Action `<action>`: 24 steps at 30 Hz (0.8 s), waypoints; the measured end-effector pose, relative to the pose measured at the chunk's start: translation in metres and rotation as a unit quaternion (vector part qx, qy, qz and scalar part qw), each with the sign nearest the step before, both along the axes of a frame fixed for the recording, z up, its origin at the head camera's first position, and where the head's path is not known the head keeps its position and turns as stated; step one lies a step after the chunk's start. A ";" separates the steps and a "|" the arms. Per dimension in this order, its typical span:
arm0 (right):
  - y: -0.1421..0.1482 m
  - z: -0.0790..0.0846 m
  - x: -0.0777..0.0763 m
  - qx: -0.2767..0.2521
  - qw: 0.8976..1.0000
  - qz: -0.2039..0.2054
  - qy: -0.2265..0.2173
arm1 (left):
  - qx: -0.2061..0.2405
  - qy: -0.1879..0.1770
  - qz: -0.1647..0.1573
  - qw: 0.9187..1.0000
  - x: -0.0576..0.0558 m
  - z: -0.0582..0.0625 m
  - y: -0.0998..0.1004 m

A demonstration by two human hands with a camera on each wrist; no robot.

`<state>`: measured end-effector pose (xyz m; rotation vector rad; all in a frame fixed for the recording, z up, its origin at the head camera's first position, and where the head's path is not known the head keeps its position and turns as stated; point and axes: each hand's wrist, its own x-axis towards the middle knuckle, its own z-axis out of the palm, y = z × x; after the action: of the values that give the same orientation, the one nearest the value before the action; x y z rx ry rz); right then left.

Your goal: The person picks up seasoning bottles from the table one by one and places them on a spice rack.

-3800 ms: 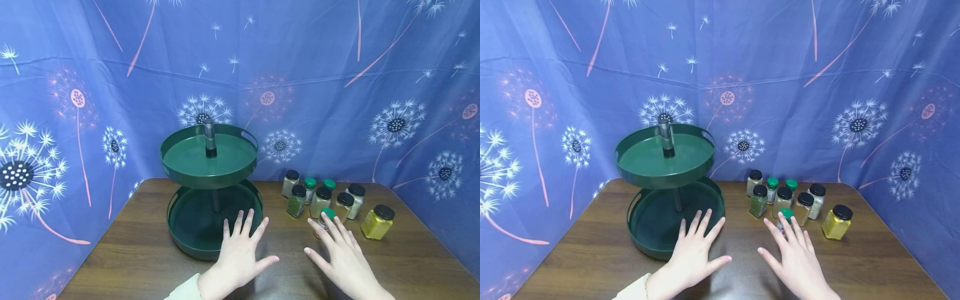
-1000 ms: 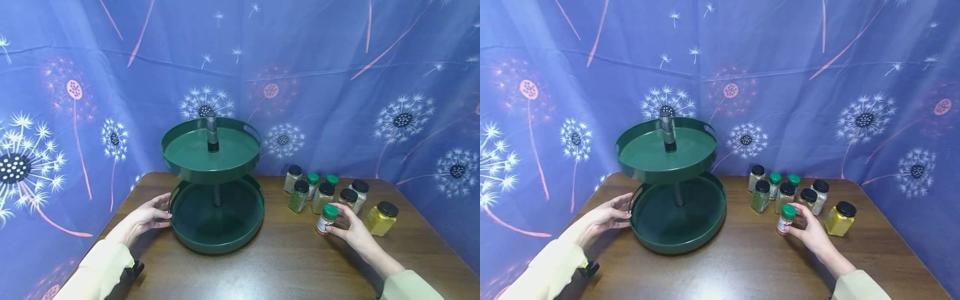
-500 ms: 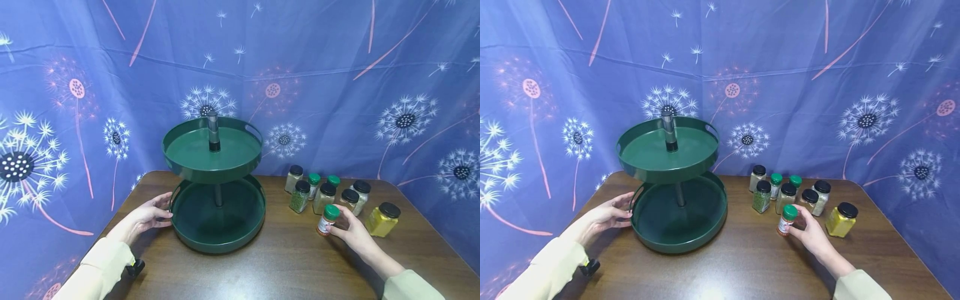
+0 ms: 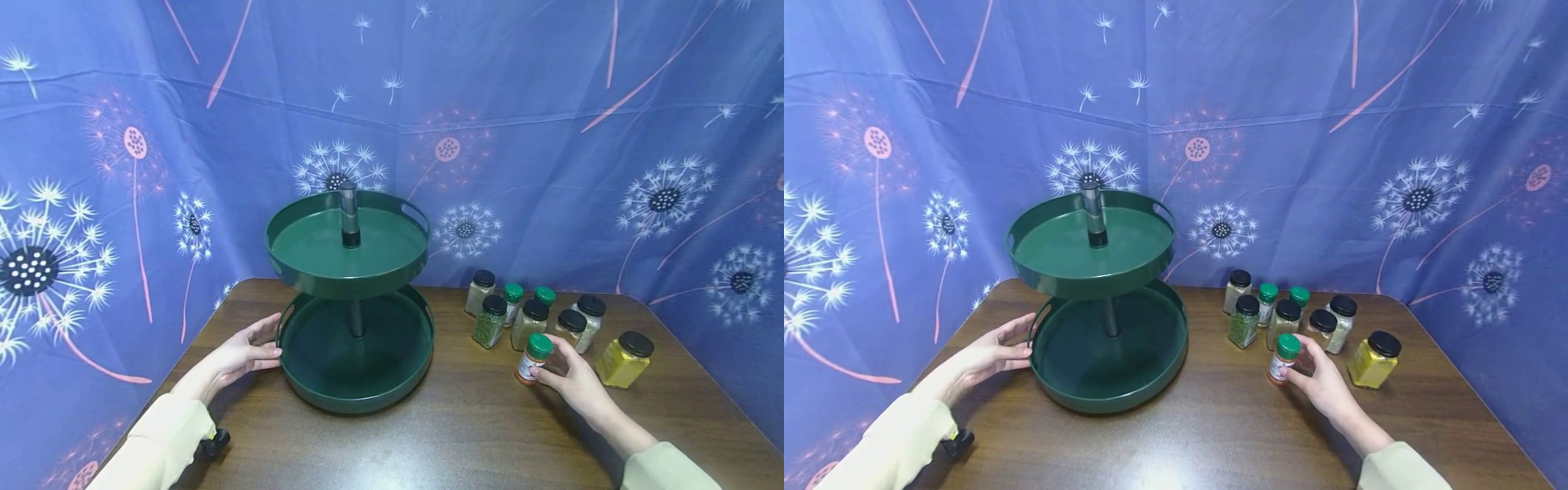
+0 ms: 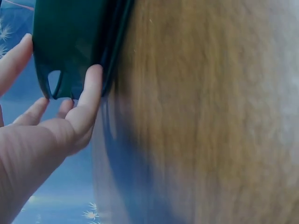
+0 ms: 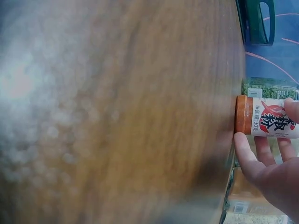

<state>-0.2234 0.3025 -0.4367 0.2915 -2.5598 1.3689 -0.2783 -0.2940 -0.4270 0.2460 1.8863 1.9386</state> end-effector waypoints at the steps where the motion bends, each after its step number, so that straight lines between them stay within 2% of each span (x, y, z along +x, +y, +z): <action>1: 0.000 0.000 0.000 0.003 1.000 -0.002 0.003 | 0.000 0.005 -0.003 1.000 -0.001 -0.001 -0.001; 14: -0.005 0.001 0.000 0.024 1.000 -0.001 0.013 | -0.028 0.076 -0.025 0.996 -0.005 -0.012 -0.007; 18: -0.008 0.006 0.001 0.027 1.000 -0.003 0.016 | -0.025 0.085 -0.027 0.996 -0.006 -0.015 -0.008; 24: -0.013 0.012 0.002 -0.002 1.000 0.009 0.018 | -0.026 0.093 -0.030 0.995 -0.006 -0.018 -0.009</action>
<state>-0.2211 0.2892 -0.4248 0.3367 -2.5323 1.3624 -0.2842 -0.3025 -0.4447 0.4760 2.0188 1.8792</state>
